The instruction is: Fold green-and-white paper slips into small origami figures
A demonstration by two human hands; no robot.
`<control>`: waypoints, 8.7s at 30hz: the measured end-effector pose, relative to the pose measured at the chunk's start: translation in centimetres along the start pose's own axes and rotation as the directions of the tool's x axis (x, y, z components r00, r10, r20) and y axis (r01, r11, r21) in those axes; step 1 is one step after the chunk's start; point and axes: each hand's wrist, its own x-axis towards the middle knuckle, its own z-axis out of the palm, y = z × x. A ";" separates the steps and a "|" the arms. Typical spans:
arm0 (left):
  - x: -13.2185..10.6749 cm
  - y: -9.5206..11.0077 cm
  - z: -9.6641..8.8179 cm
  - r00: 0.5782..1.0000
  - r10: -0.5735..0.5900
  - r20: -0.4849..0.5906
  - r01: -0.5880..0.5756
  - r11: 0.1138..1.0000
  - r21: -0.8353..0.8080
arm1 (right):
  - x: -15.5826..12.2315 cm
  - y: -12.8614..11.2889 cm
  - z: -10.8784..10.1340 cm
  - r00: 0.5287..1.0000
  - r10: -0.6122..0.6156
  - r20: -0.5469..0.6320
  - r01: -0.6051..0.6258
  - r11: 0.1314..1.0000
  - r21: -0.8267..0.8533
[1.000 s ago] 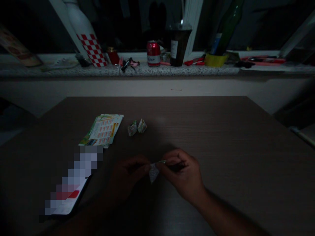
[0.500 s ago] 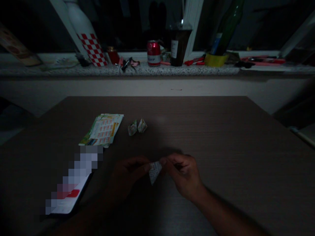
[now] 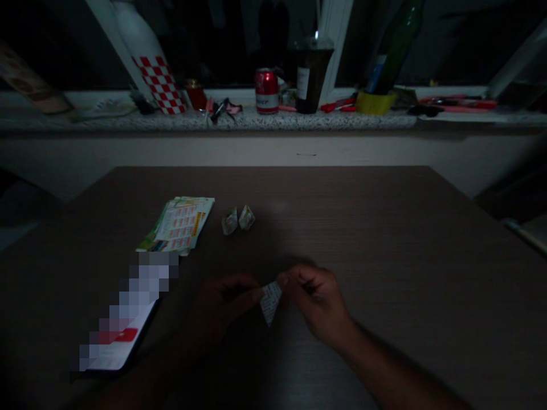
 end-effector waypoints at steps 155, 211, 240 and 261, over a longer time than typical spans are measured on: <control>1.4 -1.6 0.9 0.949 0.307 0.071 -0.315 0.928 0.200 | 1.6 1.0 1.4 0.985 0.067 0.156 -0.095 0.979 0.181; 0.4 -0.8 -0.4 0.912 0.407 -0.049 -0.382 0.888 0.257 | 0.0 -0.2 1.0 0.990 0.031 0.140 -0.017 0.994 -0.104; -0.2 -2.1 -0.4 0.922 0.351 0.161 -0.386 0.858 0.338 | -0.5 0.1 0.5 0.920 0.021 0.391 0.074 0.971 -0.226; -0.3 -1.3 0.2 0.927 0.257 0.274 -0.274 0.961 0.025 | -0.9 -0.8 0.9 0.884 0.031 0.467 0.072 0.977 -0.201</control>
